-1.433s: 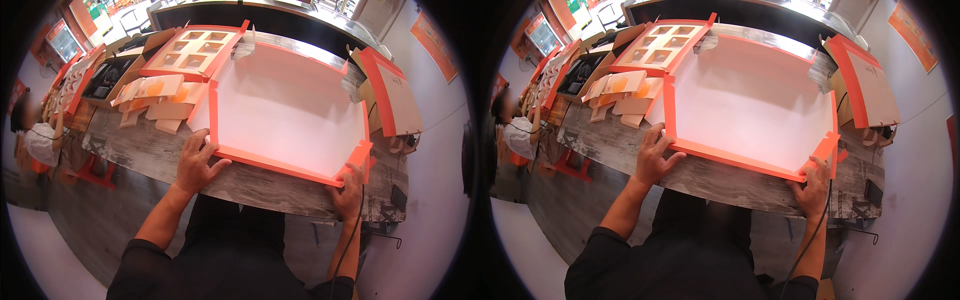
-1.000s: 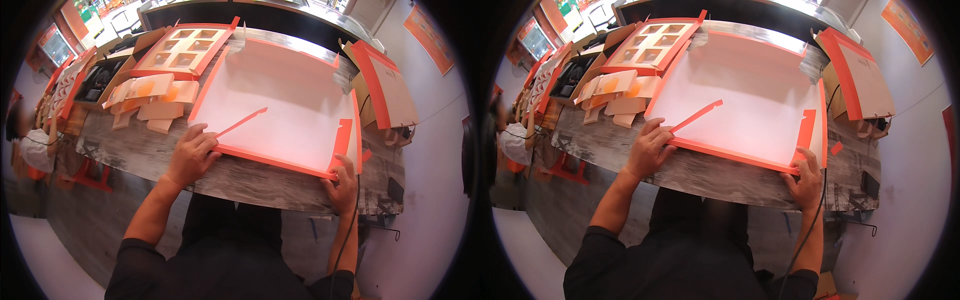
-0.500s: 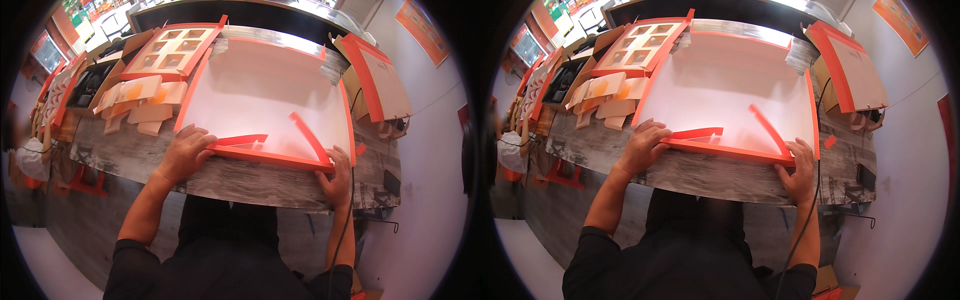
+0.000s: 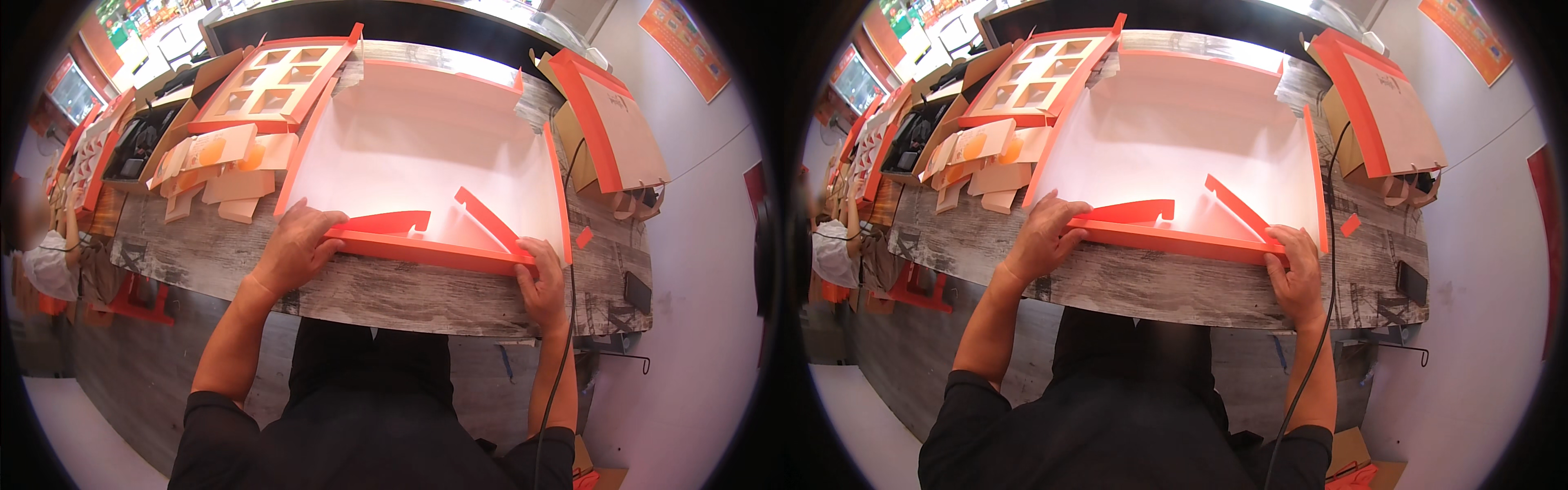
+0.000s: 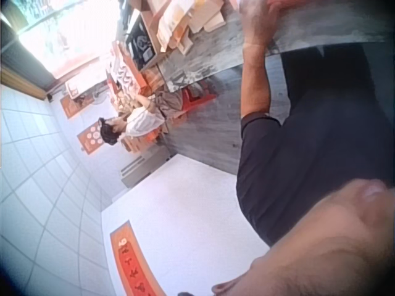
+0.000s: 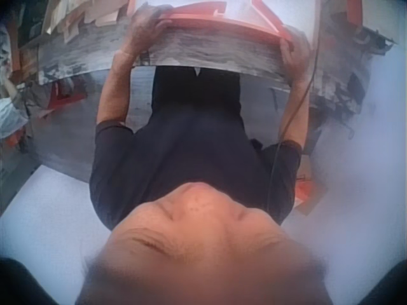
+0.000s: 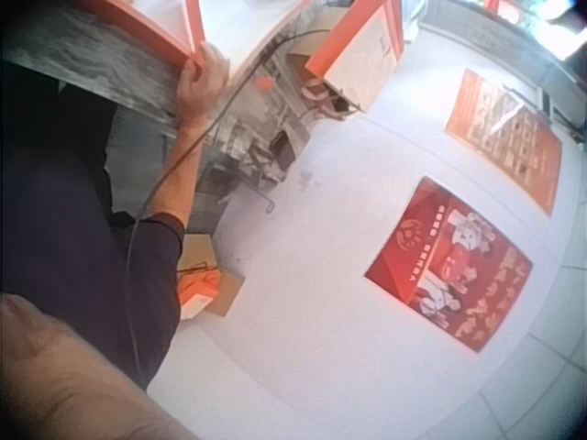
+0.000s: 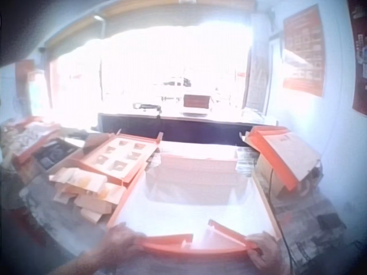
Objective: The person assembles a large orange gift box by folding the edges and securing the tabs, then places a cardboard insert inside and proceeds to fold small white boxes and arrange them within the insert.
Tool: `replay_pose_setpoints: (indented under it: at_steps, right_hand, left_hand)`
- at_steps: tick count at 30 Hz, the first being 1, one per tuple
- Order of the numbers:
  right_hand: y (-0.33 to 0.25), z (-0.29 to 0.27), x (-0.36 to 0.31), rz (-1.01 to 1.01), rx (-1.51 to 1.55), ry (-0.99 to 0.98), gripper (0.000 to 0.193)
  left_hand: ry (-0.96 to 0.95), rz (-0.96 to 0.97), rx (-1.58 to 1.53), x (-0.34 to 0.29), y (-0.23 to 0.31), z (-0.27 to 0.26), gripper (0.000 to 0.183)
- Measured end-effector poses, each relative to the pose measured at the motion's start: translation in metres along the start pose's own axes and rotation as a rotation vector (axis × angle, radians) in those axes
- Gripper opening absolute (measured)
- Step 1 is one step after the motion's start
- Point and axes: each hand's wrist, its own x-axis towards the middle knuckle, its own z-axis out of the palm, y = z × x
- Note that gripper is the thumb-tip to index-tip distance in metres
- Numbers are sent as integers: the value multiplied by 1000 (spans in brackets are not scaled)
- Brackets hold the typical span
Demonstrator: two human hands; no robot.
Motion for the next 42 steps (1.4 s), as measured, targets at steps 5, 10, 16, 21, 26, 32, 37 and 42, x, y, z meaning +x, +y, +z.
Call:
replay_pose_setpoints:
  at_steps: [5, 10, 16, 21, 26, 32, 37, 42]
  right_hand:
    - [-3, -3, 1, -19, -127, -65, 38]
    - [-13, -2, 6, -60, -283, -128, 44]
    - [-23, -1, 13, -52, -237, -171, 42]
    - [-21, -2, 15, -86, -166, -127, 36]
    - [-18, 0, 16, -126, -162, -83, 35]
    - [-21, 1, 16, -97, -138, -30, 35]
    - [-20, 1, 17, -80, -106, -54, 33]
    - [-20, 3, 17, -113, -97, -15, 32]
  left_hand:
    - [-87, 2, 79, 6, 11, -12, 38]
    - [-212, -47, 104, 22, 32, -17, 43]
    - [-98, 72, 9, 28, 38, 6, 40]
    - [-154, 51, -41, 30, 34, 8, 33]
    - [-138, 56, -58, 29, 32, 10, 28]
    - [-16, 96, -16, 27, 35, 14, 26]
    - [-81, 63, -43, 27, 32, 12, 29]
    - [-54, 38, -82, 27, 36, 10, 31]
